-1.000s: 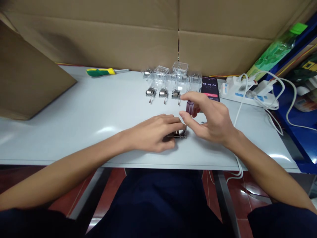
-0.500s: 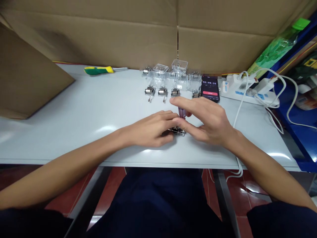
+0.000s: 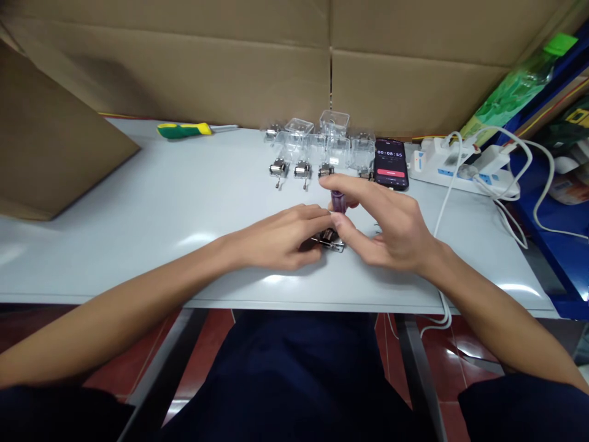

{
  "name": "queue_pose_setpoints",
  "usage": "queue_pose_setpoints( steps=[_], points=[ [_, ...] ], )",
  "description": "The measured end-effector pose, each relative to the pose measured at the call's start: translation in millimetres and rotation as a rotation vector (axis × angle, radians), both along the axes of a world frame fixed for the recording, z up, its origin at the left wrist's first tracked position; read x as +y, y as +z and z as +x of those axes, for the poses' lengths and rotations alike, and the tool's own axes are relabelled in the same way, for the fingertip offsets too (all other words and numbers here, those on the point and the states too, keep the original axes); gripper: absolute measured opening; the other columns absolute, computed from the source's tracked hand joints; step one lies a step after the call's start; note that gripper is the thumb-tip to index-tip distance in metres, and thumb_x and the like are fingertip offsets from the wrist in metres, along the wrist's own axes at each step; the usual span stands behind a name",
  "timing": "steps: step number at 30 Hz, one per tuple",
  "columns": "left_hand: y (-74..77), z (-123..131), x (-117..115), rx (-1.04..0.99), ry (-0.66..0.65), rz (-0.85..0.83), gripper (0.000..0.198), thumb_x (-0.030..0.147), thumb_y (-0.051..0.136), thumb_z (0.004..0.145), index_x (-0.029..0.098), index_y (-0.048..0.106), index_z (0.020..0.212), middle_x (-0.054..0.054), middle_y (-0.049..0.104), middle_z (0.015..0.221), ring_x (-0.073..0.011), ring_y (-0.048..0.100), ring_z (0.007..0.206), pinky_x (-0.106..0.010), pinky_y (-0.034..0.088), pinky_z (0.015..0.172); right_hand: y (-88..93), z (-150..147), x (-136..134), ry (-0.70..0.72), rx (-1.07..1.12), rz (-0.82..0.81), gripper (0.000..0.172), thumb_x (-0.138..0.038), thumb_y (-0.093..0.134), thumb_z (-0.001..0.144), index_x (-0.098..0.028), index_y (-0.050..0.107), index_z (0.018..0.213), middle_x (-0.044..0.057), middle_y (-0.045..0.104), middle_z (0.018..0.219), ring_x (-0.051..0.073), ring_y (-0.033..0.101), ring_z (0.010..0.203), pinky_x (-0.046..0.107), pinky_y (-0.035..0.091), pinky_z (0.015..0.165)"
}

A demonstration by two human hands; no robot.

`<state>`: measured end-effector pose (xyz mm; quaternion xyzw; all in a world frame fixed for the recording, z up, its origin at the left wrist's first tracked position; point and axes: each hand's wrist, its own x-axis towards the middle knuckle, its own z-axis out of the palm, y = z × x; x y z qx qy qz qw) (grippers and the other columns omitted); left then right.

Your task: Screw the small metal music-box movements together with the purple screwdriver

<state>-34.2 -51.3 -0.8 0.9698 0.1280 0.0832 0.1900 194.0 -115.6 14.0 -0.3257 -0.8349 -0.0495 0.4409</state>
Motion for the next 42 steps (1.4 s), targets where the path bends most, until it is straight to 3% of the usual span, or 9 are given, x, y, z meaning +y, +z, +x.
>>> queue_pose_setpoints(
  steps=[4,9,14,17,21,27,34,36,42],
  points=[
    [0.8,-0.7,0.8,0.004,-0.005,-0.012,0.031,0.019,0.054,0.084,0.015,0.059,0.115,-0.011,0.064,0.105,-0.0252,0.061,0.094,-0.038,0.049,0.087,-1.0,-1.5,0.7,-0.034,-0.003,0.119,0.068,-0.016,0.083,0.081,-0.029,0.058,0.142,0.000,0.079,0.111,0.016,0.071,0.070,0.034,0.065,0.070],
    [1.4,-0.8,1.3,0.011,0.001,-0.012,0.032,0.019,0.055,0.085,0.015,0.059,0.116,-0.010,0.064,0.107,-0.0245,0.061,0.095,-0.037,0.048,0.087,2.3,-1.2,-1.0,0.013,0.003,0.005,0.060,-0.012,0.076,0.085,-0.030,0.058,0.140,0.002,0.076,0.117,0.018,0.073,0.076,0.036,0.064,0.074],
    [1.4,-0.8,1.7,0.006,-0.009,-0.023,0.030,0.017,0.055,0.086,0.016,0.060,0.116,-0.009,0.065,0.107,-0.0237,0.061,0.096,-0.035,0.048,0.087,6.4,-1.5,-3.9,-0.037,0.038,0.036,0.033,-0.019,0.085,0.080,-0.028,0.065,0.105,-0.003,0.069,0.081,0.015,0.063,0.060,0.030,0.055,0.055],
    [2.5,-0.9,1.7,0.023,0.000,0.002,0.029,0.018,0.055,0.086,0.015,0.061,0.113,-0.009,0.064,0.104,-0.0228,0.060,0.092,-0.035,0.047,0.084,7.1,-0.7,-3.4,-0.085,0.017,0.006,0.028,-0.025,0.085,0.083,-0.028,0.061,0.097,-0.005,0.065,0.076,0.013,0.062,0.057,0.029,0.053,0.053],
    [3.9,-1.1,1.8,0.039,-0.007,0.021,0.032,0.019,0.054,0.086,0.015,0.061,0.117,-0.009,0.064,0.103,-0.0226,0.060,0.091,-0.035,0.047,0.085,7.2,0.4,-3.6,-0.091,-0.003,-0.088,0.025,-0.030,0.081,0.088,-0.029,0.059,0.100,-0.004,0.068,0.085,0.014,0.067,0.066,0.030,0.058,0.063],
    [3.8,-1.6,2.6,0.026,-0.020,0.001,0.038,0.017,0.055,0.086,0.015,0.061,0.123,-0.009,0.065,0.107,-0.0222,0.060,0.095,-0.034,0.048,0.088,0.2,1.1,-0.9,-0.156,0.037,-0.005,0.033,-0.040,0.085,0.085,-0.027,0.058,0.098,-0.005,0.063,0.076,0.011,0.060,0.053,0.026,0.051,0.045],
    [5.0,-1.7,3.0,0.028,-0.023,-0.014,0.034,0.017,0.055,0.087,0.015,0.061,0.120,-0.009,0.064,0.108,-0.0223,0.061,0.097,-0.034,0.049,0.088,13.3,8.9,-0.9,0.130,-0.052,-0.306,0.036,-0.021,0.061,0.098,-0.031,0.051,0.131,0.001,0.072,0.104,0.019,0.073,0.089,0.035,0.063,0.078],
    [5.0,-1.6,3.4,0.031,-0.026,-0.023,0.035,0.017,0.055,0.086,0.015,0.061,0.120,-0.009,0.064,0.110,-0.0224,0.061,0.098,-0.034,0.049,0.090,15.4,10.3,-2.4,0.138,-0.051,-0.377,0.041,-0.018,0.056,0.099,-0.030,0.047,0.137,0.002,0.072,0.107,0.019,0.074,0.091,0.034,0.062,0.077],
    [5.1,-1.5,3.3,0.023,-0.015,-0.064,0.037,0.016,0.056,0.085,0.015,0.061,0.122,-0.008,0.064,0.108,-0.0222,0.061,0.099,-0.033,0.049,0.089,9.9,7.2,-3.5,-0.075,-0.098,-0.020,0.023,-0.025,0.080,0.088,-0.025,0.060,0.100,-0.004,0.068,0.080,0.013,0.064,0.060,0.027,0.053,0.056]
  ],
)
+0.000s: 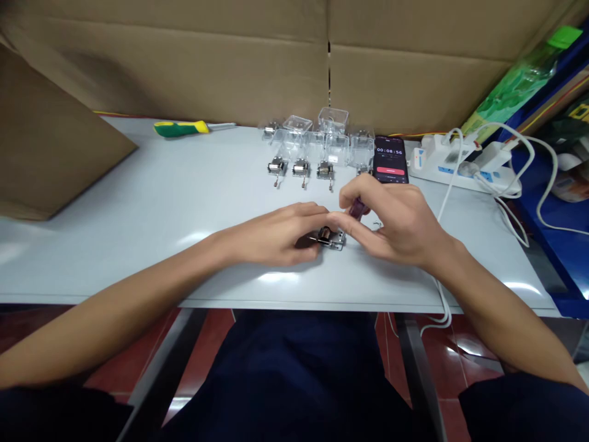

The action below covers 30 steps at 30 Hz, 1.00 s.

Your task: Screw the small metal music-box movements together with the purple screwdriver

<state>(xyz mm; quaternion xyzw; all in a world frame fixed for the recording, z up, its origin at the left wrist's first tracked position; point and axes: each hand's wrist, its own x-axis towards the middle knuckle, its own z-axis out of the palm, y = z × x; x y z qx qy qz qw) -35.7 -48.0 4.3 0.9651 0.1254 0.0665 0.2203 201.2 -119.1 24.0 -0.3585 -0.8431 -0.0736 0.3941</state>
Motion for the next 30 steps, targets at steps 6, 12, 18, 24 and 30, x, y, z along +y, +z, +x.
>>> queue_pose_setpoints(
  steps=[6,12,18,24,30],
  points=[
    [3.7,-0.3,-1.4,0.023,0.099,-0.061,0.029,0.025,0.063,0.084,0.017,0.065,0.112,-0.007,0.063,0.107,-0.0190,0.061,0.087,-0.030,0.047,0.075,8.5,3.9,-0.7,0.016,-0.066,-0.094,0.025,-0.027,0.081,0.087,-0.024,0.063,0.103,-0.004,0.074,0.082,0.014,0.071,0.064,0.027,0.056,0.059],
    [2.2,-0.5,1.7,0.026,0.291,-0.030,0.024,0.037,0.070,0.082,0.018,0.061,0.094,-0.004,0.065,0.092,-0.0174,0.059,0.079,-0.030,0.042,0.067,7.6,10.2,-0.4,-0.131,0.063,-0.053,0.018,-0.025,0.081,0.087,-0.029,0.064,0.093,-0.005,0.074,0.079,0.015,0.072,0.065,0.028,0.058,0.056],
    [-1.3,0.9,-0.7,0.015,0.351,0.030,0.026,0.041,0.069,0.083,0.019,0.059,0.092,-0.004,0.067,0.089,-0.0169,0.059,0.074,-0.030,0.042,0.063,-2.3,6.1,5.3,-0.059,0.113,-0.131,0.017,-0.030,0.080,0.088,-0.029,0.064,0.094,-0.004,0.073,0.076,0.016,0.071,0.060,0.029,0.059,0.052],
    [-0.3,2.3,-6.3,0.027,0.334,0.089,0.025,0.041,0.066,0.086,0.018,0.059,0.094,-0.006,0.069,0.094,-0.0173,0.061,0.073,-0.031,0.043,0.062,-3.8,4.7,3.7,-0.056,0.041,-0.123,0.016,-0.023,0.074,0.091,-0.031,0.063,0.099,-0.003,0.072,0.082,0.018,0.070,0.064,0.032,0.061,0.053],
    [1.7,7.7,-18.9,0.069,0.313,0.276,0.022,0.036,0.063,0.086,0.017,0.059,0.098,-0.008,0.068,0.095,-0.0211,0.064,0.077,-0.034,0.046,0.066,-3.5,5.7,-1.4,-0.052,-0.004,-0.052,0.024,-0.023,0.076,0.088,-0.029,0.061,0.106,-0.002,0.071,0.085,0.019,0.072,0.070,0.032,0.061,0.057]
  ],
)
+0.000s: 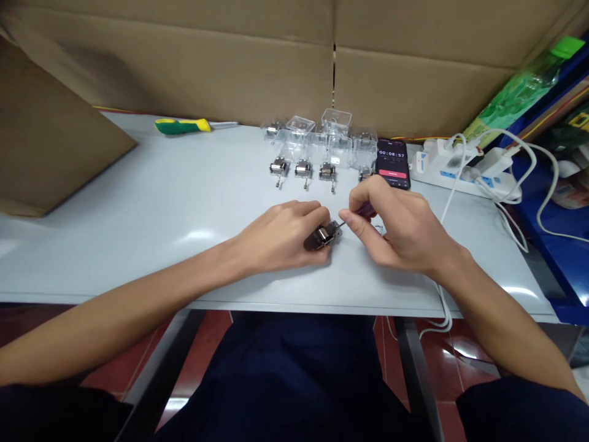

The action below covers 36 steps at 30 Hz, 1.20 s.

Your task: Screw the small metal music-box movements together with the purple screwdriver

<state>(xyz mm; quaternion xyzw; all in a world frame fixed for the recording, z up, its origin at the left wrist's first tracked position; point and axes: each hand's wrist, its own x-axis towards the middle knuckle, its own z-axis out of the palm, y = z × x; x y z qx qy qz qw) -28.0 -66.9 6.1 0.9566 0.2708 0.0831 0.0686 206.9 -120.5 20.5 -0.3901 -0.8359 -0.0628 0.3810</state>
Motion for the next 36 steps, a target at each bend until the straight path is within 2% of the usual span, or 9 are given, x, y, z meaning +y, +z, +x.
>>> queue_pose_setpoints(
  steps=[3,7,13,19,27,31,34,36],
  points=[
    [-1.9,1.8,-4.6,-0.002,-0.021,0.111,0.020,0.031,0.062,0.085,0.016,0.059,0.098,-0.007,0.068,0.095,-0.0221,0.065,0.079,-0.037,0.048,0.073,0.0,-0.7,-1.7,0.018,-0.019,0.002,0.024,-0.021,0.074,0.088,-0.028,0.060,0.106,-0.001,0.071,0.086,0.018,0.071,0.068,0.032,0.060,0.057],
    [-3.8,2.3,-7.5,0.005,-0.038,0.212,0.017,0.026,0.059,0.086,0.016,0.058,0.099,-0.008,0.068,0.096,-0.0227,0.065,0.081,-0.037,0.047,0.075,0.6,-4.1,-4.9,-0.002,-0.004,0.007,0.023,-0.021,0.072,0.090,-0.030,0.059,0.106,-0.002,0.070,0.084,0.019,0.070,0.067,0.034,0.060,0.056],
    [-4.2,2.7,-10.2,0.020,-0.036,0.264,0.015,0.021,0.055,0.088,0.016,0.056,0.102,-0.008,0.068,0.098,-0.0212,0.065,0.076,-0.037,0.046,0.072,0.0,-7.2,-7.8,0.028,-0.028,0.026,0.023,-0.021,0.074,0.088,-0.031,0.059,0.103,-0.003,0.071,0.083,0.019,0.069,0.065,0.034,0.059,0.055],
    [-5.6,2.8,-8.4,0.004,-0.010,0.225,0.018,0.027,0.058,0.087,0.016,0.058,0.102,-0.008,0.068,0.097,-0.0215,0.065,0.076,-0.038,0.047,0.075,-3.4,-5.3,-8.3,0.041,-0.044,0.003,0.025,-0.023,0.076,0.088,-0.033,0.060,0.105,-0.002,0.074,0.083,0.022,0.072,0.069,0.037,0.058,0.057],
    [-5.1,1.9,-6.6,-0.002,-0.005,0.181,0.020,0.029,0.059,0.086,0.016,0.058,0.101,-0.007,0.067,0.098,-0.0210,0.064,0.077,-0.038,0.047,0.077,-4.4,-4.3,-7.5,0.048,-0.013,-0.022,0.023,-0.023,0.076,0.089,-0.032,0.062,0.105,-0.002,0.074,0.084,0.020,0.070,0.066,0.037,0.057,0.057],
    [-2.6,-1.1,-0.8,-0.012,-0.037,0.083,0.024,0.027,0.061,0.085,0.016,0.057,0.107,-0.008,0.066,0.105,-0.0207,0.063,0.081,-0.036,0.047,0.077,-2.6,-3.2,-5.6,0.015,0.015,0.007,0.024,-0.023,0.076,0.088,-0.033,0.061,0.105,-0.003,0.072,0.083,0.019,0.070,0.066,0.035,0.057,0.056],
    [0.4,-4.8,5.7,-0.046,-0.097,-0.031,0.030,0.018,0.058,0.084,0.017,0.056,0.115,-0.008,0.063,0.111,-0.0199,0.062,0.086,-0.032,0.047,0.074,-1.8,-1.6,0.7,-0.051,0.102,0.047,0.024,-0.023,0.076,0.088,-0.032,0.061,0.103,-0.003,0.068,0.081,0.018,0.069,0.065,0.032,0.056,0.053],
    [1.9,-6.9,9.4,-0.071,-0.142,-0.095,0.035,0.012,0.056,0.083,0.018,0.055,0.118,-0.008,0.061,0.114,-0.0185,0.062,0.088,-0.029,0.048,0.073,-2.9,-0.4,6.8,-0.070,0.196,0.002,0.021,-0.024,0.076,0.089,-0.031,0.061,0.101,-0.003,0.066,0.080,0.017,0.068,0.062,0.031,0.056,0.053]
  ],
)
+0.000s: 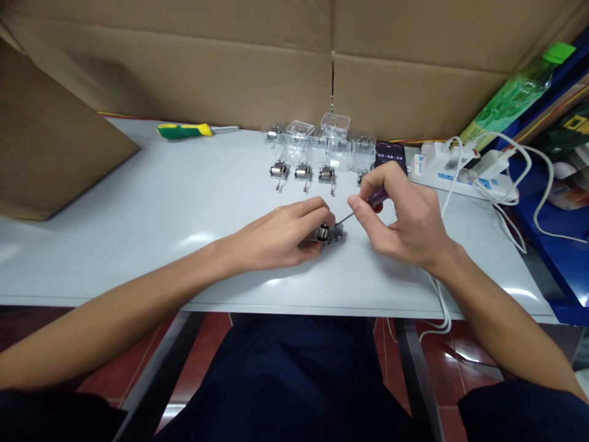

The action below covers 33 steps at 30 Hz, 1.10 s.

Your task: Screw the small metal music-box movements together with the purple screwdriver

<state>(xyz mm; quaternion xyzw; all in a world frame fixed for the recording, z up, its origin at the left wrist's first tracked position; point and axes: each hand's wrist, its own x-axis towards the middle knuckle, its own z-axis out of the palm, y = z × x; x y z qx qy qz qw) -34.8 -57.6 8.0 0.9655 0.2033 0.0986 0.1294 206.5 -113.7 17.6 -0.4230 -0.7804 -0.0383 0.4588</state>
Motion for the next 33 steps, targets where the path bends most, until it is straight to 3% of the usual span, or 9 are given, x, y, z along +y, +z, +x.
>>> queue_pose_setpoints(
  steps=[6,11,18,28,33],
  points=[
    [0.1,-2.0,6.3,-0.054,-0.083,-0.049,0.037,0.005,0.051,0.084,0.017,0.055,0.119,-0.008,0.060,0.118,-0.0179,0.061,0.095,-0.028,0.050,0.081,-5.8,3.2,13.9,0.010,0.260,-0.191,0.017,-0.029,0.075,0.091,-0.028,0.059,0.094,-0.004,0.064,0.072,0.014,0.063,0.054,0.029,0.052,0.049],
    [-0.2,-3.3,10.0,-0.079,-0.112,-0.071,0.038,0.003,0.049,0.086,0.017,0.057,0.121,-0.010,0.060,0.122,-0.0187,0.062,0.100,-0.029,0.051,0.086,-8.7,0.8,14.9,0.059,0.261,-0.230,0.019,-0.029,0.078,0.089,-0.027,0.058,0.091,-0.004,0.063,0.073,0.014,0.065,0.057,0.027,0.052,0.048],
    [0.0,-6.6,12.3,-0.080,-0.168,-0.114,0.046,-0.002,0.044,0.089,0.019,0.061,0.126,-0.009,0.067,0.125,-0.0194,0.067,0.109,-0.031,0.053,0.094,-20.0,-3.1,23.5,0.075,0.395,-0.506,0.023,-0.029,0.075,0.092,-0.025,0.052,0.089,-0.006,0.068,0.066,0.011,0.065,0.048,0.022,0.051,0.044],
    [4.4,-10.6,23.7,-0.040,-0.151,-0.154,0.045,0.003,0.050,0.088,0.019,0.070,0.125,-0.008,0.075,0.116,-0.0222,0.071,0.102,-0.033,0.053,0.086,-33.6,-2.9,28.8,0.071,0.816,-1.046,0.036,-0.038,0.088,0.080,-0.024,0.056,0.088,0.004,0.077,0.076,0.020,0.077,0.069,0.033,0.067,0.066],
    [7.0,-14.3,27.2,-0.051,-0.147,-0.239,0.044,0.004,0.053,0.086,0.023,0.073,0.121,-0.005,0.078,0.114,-0.0202,0.073,0.102,-0.031,0.053,0.086,-31.4,6.4,32.1,0.164,0.703,-1.120,0.034,-0.033,0.089,0.078,-0.022,0.057,0.081,0.004,0.078,0.082,0.020,0.077,0.078,0.035,0.065,0.075]
  ],
)
